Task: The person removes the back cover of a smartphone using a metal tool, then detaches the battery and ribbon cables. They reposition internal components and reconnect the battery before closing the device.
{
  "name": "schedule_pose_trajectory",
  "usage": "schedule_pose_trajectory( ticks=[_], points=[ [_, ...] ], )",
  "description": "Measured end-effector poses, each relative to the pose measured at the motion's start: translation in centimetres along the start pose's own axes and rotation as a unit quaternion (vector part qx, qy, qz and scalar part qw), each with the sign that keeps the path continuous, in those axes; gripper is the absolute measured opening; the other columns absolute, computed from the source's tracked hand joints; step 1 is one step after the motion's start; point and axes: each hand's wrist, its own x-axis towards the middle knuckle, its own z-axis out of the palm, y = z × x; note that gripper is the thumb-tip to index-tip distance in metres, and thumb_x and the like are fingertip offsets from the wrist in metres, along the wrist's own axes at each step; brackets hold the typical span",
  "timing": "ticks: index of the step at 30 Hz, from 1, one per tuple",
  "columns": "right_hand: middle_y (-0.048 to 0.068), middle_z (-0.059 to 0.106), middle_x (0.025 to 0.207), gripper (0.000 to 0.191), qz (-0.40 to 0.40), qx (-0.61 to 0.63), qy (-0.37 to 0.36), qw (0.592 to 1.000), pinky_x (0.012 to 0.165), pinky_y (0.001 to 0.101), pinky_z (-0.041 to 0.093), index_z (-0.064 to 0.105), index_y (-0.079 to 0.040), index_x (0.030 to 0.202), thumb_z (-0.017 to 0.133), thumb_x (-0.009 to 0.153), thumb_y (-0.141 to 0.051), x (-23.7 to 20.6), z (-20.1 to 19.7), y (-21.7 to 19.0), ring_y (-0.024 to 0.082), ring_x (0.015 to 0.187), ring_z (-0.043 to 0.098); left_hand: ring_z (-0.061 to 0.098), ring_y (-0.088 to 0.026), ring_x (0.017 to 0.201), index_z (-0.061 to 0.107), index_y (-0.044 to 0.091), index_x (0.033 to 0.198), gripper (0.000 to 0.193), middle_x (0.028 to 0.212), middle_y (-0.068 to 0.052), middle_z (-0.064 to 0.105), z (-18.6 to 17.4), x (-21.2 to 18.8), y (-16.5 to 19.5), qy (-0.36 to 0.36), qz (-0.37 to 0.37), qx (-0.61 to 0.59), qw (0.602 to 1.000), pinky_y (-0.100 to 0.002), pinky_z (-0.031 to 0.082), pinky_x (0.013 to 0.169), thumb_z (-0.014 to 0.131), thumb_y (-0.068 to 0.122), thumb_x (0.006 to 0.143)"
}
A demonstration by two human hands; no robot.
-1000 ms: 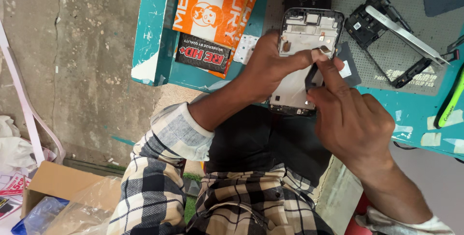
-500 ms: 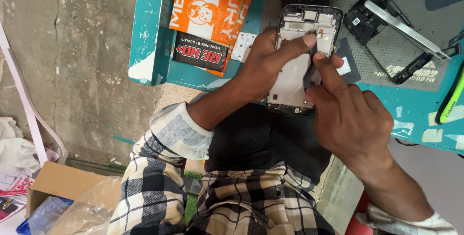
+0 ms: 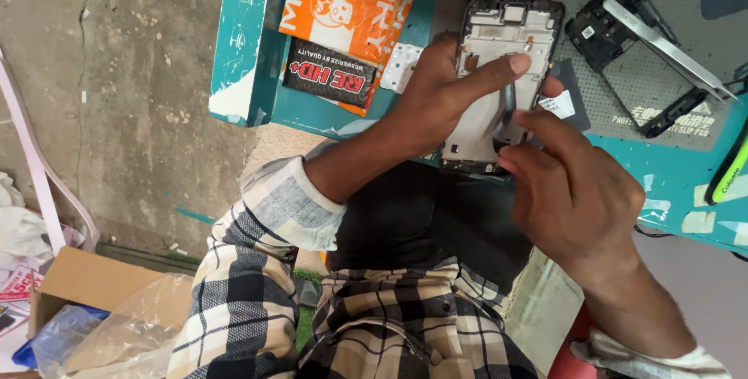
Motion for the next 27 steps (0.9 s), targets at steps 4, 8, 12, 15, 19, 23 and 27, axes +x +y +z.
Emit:
schedule_pose_trajectory(
  ticks=[4,8,12,15,19,23,27],
  points=[
    [0.009,0.07,0.113,0.021,-0.016,-0.004,-0.001,1.0,0.063,0.0331,0.053,0.068,-0.004,0.105,0.085,0.094,-0.005,-0.3,0.5,-0.3,0.023,0.078,0.069,0.078,-0.026,0.096,0.061,-0.006,0.13,0.032,0.111,-0.022,0.076,-0.1,0.0,-0.4,-0.009,0.006,0.01,1.0,-0.04,0.066,0.086,0.064,0.018,0.109],
    [0.01,0.072,0.114,0.017,-0.032,-0.007,-0.01,0.999,0.059,0.0327,0.05,0.07,-0.005,0.103,0.086,0.095,-0.005,-0.3,0.9,-0.5,0.021,0.072,0.066,0.078,-0.028,0.1,0.062,-0.007,0.13,0.033,0.112,-0.022,0.076,-0.3,-0.1,-0.5,-0.015,-0.008,0.015,1.0,-0.04,0.066,0.087,0.066,0.018,0.108],
    [0.012,0.072,0.111,0.015,-0.044,-0.014,0.005,0.999,0.055,0.0302,0.05,0.068,-0.002,0.094,0.082,0.091,-0.007,-0.1,1.1,-0.9,0.02,0.071,0.068,0.079,-0.027,0.097,0.062,-0.006,0.13,0.034,0.112,-0.021,0.076,-0.3,-0.2,-0.5,-0.034,0.0,0.04,0.999,-0.04,0.067,0.089,0.067,0.019,0.108],
    [0.012,0.075,0.116,0.013,-0.039,-0.035,-0.01,0.999,0.054,0.0287,0.045,0.071,-0.003,0.093,0.082,0.097,-0.008,-0.2,1.0,-1.2,0.017,0.072,0.067,0.079,-0.028,0.101,0.061,-0.006,0.131,0.035,0.117,-0.021,0.076,-0.2,-0.2,-0.5,-0.034,-0.008,0.028,0.999,-0.04,0.067,0.089,0.068,0.018,0.107],
    [0.012,0.075,0.117,0.013,-0.047,-0.045,-0.008,0.998,0.055,0.0268,0.044,0.072,-0.002,0.092,0.082,0.099,-0.009,-0.6,0.9,-1.2,0.015,0.074,0.068,0.079,-0.028,0.101,0.061,-0.006,0.132,0.034,0.117,-0.021,0.076,-0.2,-0.2,-0.6,-0.037,-0.01,0.043,0.998,-0.04,0.067,0.089,0.068,0.015,0.107],
    [0.012,0.076,0.116,0.015,-0.052,-0.053,-0.009,0.997,0.053,0.0261,0.042,0.072,-0.002,0.091,0.082,0.099,-0.009,-0.9,1.0,-1.1,0.013,0.071,0.067,0.078,-0.026,0.098,0.061,-0.006,0.133,0.033,0.115,-0.019,0.076,-0.2,-0.3,-0.6,-0.043,-0.007,0.036,0.998,-0.04,0.066,0.089,0.068,0.013,0.108],
    [0.012,0.075,0.117,0.014,-0.053,-0.049,-0.008,0.997,0.055,0.0268,0.042,0.073,-0.002,0.095,0.082,0.099,-0.012,-1.3,0.9,-1.0,0.014,0.072,0.067,0.077,-0.024,0.096,0.061,-0.004,0.133,0.031,0.114,-0.018,0.076,-0.3,-0.3,-0.6,-0.052,0.001,0.028,0.998,-0.039,0.066,0.09,0.068,0.012,0.108]
  ],
)
